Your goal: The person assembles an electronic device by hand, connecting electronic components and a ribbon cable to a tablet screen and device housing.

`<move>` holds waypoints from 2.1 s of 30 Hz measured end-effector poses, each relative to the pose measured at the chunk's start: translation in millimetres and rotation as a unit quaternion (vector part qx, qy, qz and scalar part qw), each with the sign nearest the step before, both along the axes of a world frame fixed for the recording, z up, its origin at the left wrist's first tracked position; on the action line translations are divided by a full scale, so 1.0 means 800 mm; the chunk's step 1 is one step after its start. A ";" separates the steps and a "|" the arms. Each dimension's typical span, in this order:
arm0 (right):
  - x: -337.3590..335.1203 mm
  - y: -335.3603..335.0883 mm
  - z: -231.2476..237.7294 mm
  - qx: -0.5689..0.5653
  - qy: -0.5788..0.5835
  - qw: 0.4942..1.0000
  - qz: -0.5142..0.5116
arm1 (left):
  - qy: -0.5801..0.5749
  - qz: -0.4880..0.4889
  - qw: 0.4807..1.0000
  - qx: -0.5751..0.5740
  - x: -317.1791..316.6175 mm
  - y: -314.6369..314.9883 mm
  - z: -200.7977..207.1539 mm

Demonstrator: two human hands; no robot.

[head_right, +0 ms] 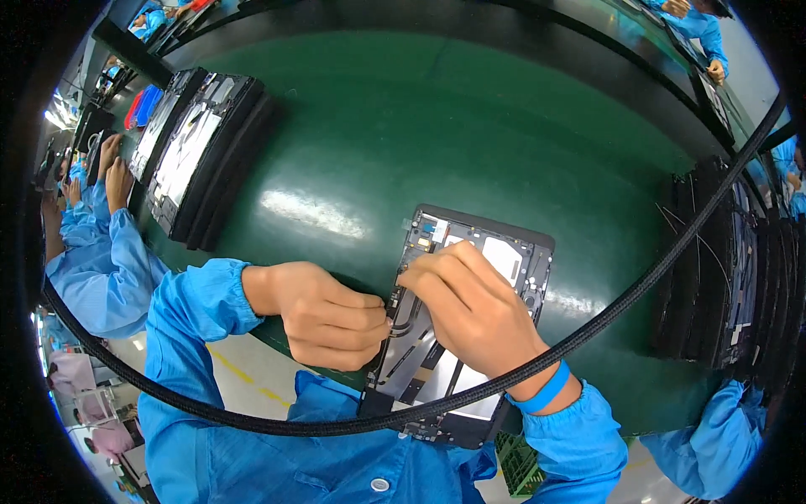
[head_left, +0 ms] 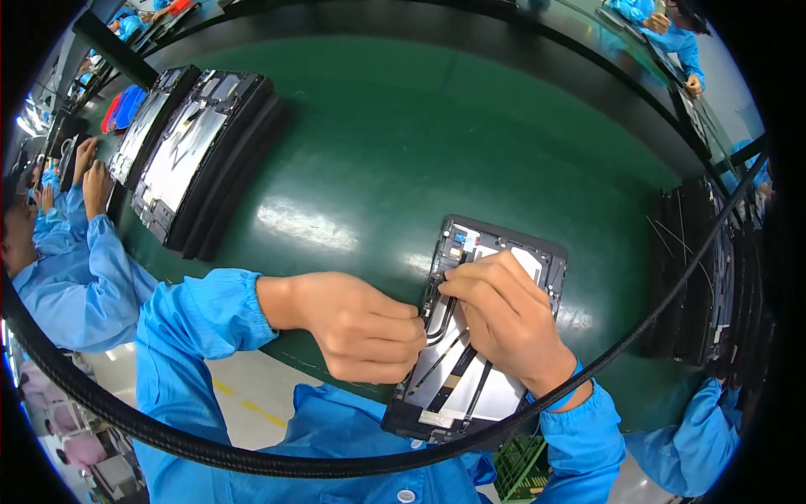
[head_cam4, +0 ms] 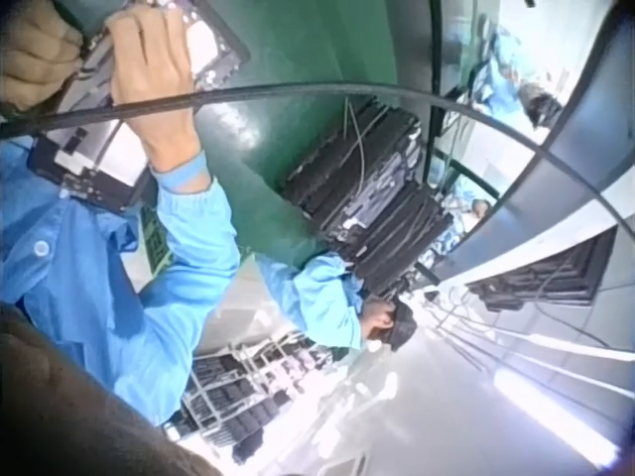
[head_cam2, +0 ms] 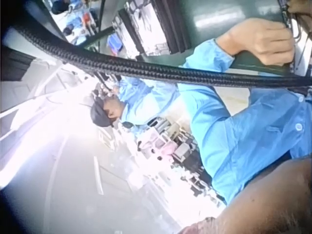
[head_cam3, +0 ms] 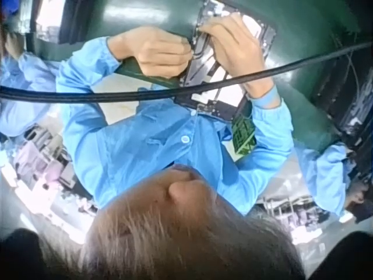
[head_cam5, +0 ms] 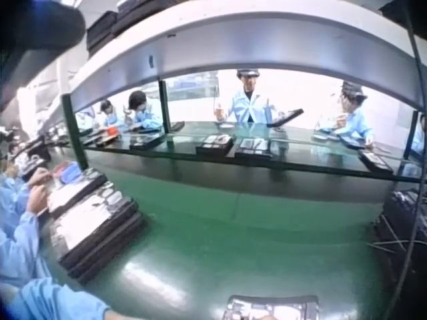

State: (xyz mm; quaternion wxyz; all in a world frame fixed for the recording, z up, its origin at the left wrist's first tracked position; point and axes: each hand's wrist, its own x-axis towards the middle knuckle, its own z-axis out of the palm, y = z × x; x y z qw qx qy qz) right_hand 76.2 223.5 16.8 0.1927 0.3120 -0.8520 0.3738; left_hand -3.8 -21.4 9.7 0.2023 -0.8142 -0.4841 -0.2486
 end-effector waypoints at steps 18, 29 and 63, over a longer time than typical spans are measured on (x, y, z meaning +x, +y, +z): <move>-0.002 -0.001 -0.001 -0.117 -0.075 0.990 -0.032 | -0.018 -0.032 0.999 0.020 -0.030 0.021 -0.002; -0.005 -0.003 0.000 -0.119 -0.109 0.984 -0.072 | -0.013 0.036 0.999 0.019 -0.055 0.023 -0.006; -0.012 -0.019 0.007 -0.189 -0.277 0.934 -0.121 | -0.102 0.086 0.991 0.019 -0.046 0.016 -0.019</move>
